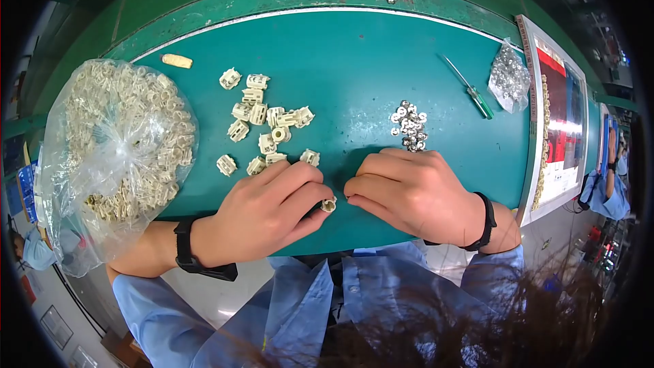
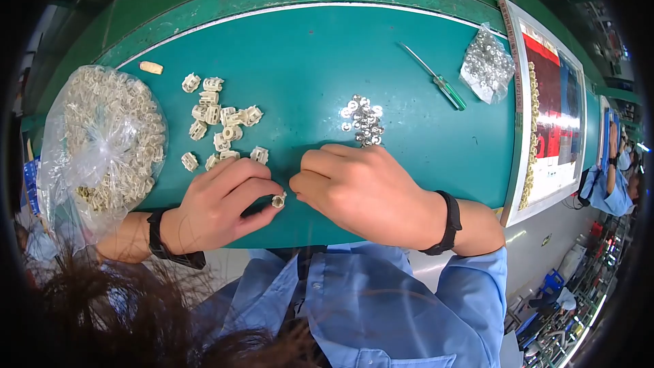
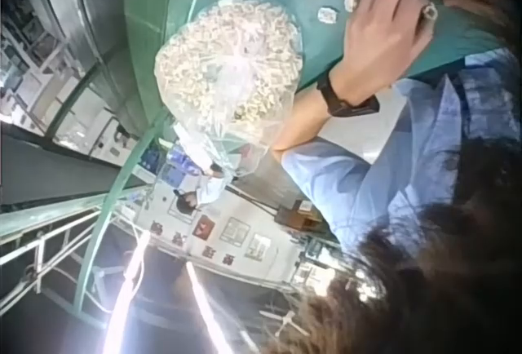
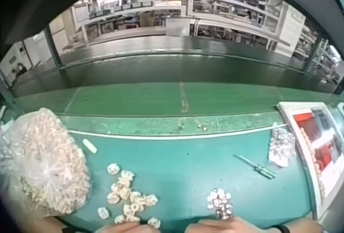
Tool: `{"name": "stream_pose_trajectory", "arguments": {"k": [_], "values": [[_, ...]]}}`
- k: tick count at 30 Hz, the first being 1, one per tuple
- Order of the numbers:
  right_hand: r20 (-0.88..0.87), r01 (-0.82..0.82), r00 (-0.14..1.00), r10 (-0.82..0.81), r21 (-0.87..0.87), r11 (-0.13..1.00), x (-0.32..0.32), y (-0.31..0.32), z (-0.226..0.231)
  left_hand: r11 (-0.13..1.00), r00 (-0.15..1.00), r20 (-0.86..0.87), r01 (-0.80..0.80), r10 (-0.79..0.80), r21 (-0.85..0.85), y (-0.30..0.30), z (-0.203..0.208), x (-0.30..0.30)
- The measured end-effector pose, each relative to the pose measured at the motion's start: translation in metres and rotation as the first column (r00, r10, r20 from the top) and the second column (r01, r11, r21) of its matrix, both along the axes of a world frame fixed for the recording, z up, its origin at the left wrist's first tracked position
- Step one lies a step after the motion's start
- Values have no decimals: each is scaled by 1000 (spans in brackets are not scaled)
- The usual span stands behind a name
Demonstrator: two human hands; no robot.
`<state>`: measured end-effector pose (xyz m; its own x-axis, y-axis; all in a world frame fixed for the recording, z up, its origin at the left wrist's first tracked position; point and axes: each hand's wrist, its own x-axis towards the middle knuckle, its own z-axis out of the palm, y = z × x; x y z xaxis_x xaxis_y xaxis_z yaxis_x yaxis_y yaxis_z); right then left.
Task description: The person picks up a plastic housing and a metal contact by hand, presses the contact into the housing, and places the assembled component onto the work surface. This process is repeated for additional housings and contacts, forming a small pile of completed assemblies.
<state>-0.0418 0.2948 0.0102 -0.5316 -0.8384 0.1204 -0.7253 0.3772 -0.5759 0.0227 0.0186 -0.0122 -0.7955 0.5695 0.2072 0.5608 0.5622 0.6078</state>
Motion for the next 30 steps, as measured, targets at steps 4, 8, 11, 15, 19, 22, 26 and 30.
{"name": "stream_pose_trajectory", "arguments": {"k": [4,8,11,15,19,22,26,30], "values": [[20,4,1000,-2,-131,991,5,-7,0,1000,1000,-5,13,-13,1,-2,-3,-1],[-19,-19,1000,16,-135,991,8,-12,4,1000,999,26,22,-22,3,-2,0,-2],[10,-28,1000,30,-106,994,6,-13,6,1000,1000,21,14,-14,2,-2,-2,-1],[16,-42,999,44,-90,995,6,-12,6,999,1000,6,20,-20,27,-2,-5,0],[21,-45,999,47,-87,995,5,-10,8,999,1000,1,26,-26,44,0,-6,-2],[32,-24,999,28,-100,995,6,-10,7,998,1000,-15,28,-28,52,0,-6,-1],[39,-25,999,28,-83,996,6,-11,9,998,1000,-7,28,-28,57,0,-7,-1],[26,-26,999,28,-83,996,7,-12,9,997,999,-11,31,-31,70,-1,-7,-2]]}}
